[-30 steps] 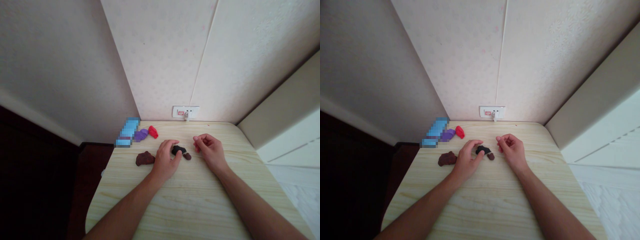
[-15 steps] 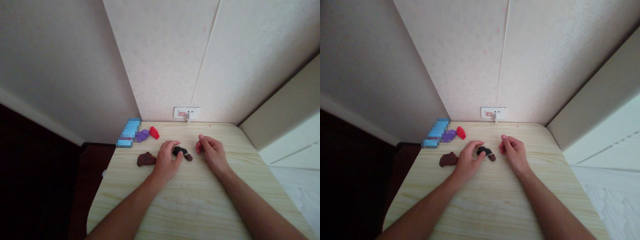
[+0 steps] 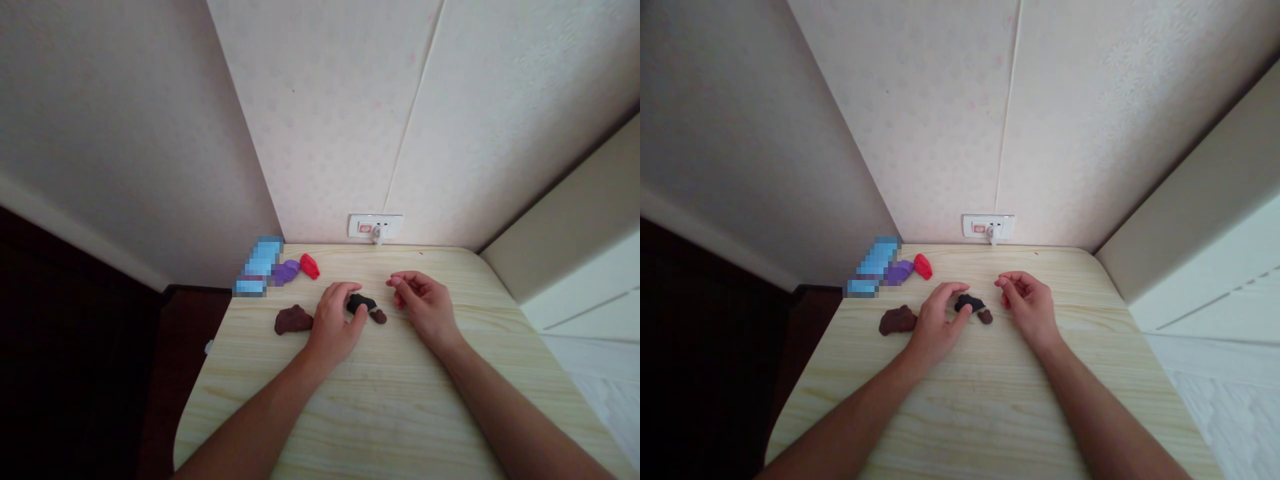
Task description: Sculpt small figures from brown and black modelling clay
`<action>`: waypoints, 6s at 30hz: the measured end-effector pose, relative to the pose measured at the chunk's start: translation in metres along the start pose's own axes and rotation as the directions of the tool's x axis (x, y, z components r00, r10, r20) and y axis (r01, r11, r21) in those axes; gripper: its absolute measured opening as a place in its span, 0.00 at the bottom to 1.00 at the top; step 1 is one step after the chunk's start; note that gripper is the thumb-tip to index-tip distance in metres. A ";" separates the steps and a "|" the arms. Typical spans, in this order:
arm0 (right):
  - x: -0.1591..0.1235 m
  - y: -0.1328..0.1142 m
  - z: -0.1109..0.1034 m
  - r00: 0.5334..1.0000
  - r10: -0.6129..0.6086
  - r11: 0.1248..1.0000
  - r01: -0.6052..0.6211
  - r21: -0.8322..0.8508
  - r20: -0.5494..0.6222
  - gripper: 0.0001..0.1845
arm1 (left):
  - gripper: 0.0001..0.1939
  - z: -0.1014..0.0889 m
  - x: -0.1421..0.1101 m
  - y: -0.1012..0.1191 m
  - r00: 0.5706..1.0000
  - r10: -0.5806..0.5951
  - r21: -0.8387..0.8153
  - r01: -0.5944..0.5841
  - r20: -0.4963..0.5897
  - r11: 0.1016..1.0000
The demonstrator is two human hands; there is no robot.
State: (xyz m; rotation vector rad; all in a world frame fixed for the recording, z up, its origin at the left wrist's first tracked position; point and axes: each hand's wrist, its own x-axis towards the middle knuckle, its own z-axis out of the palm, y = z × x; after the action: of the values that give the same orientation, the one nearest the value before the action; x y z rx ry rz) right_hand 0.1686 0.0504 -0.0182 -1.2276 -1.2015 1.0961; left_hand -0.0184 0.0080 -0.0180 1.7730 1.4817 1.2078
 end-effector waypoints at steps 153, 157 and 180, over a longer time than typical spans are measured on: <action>-0.019 -0.006 -0.005 0.995 -0.062 0.946 0.082 -0.314 0.074 0.28 | 0.19 0.002 -0.006 0.002 0.995 0.100 0.020 -0.100 0.020 0.995; -0.016 -0.003 -0.006 0.998 -0.029 0.958 0.044 -0.285 0.056 0.28 | 0.18 0.001 -0.006 0.004 0.995 0.101 0.009 -0.101 0.019 0.995; -0.014 0.000 -0.008 0.998 0.015 0.965 0.000 -0.262 0.056 0.28 | 0.18 0.000 -0.007 0.005 0.995 0.104 -0.022 -0.104 -0.003 0.994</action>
State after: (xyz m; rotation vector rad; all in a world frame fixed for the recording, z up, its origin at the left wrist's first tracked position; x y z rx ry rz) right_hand 0.1759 0.0354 -0.0188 -1.4097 -1.4216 1.0063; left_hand -0.0163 -0.0001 -0.0160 1.8549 1.3864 1.2719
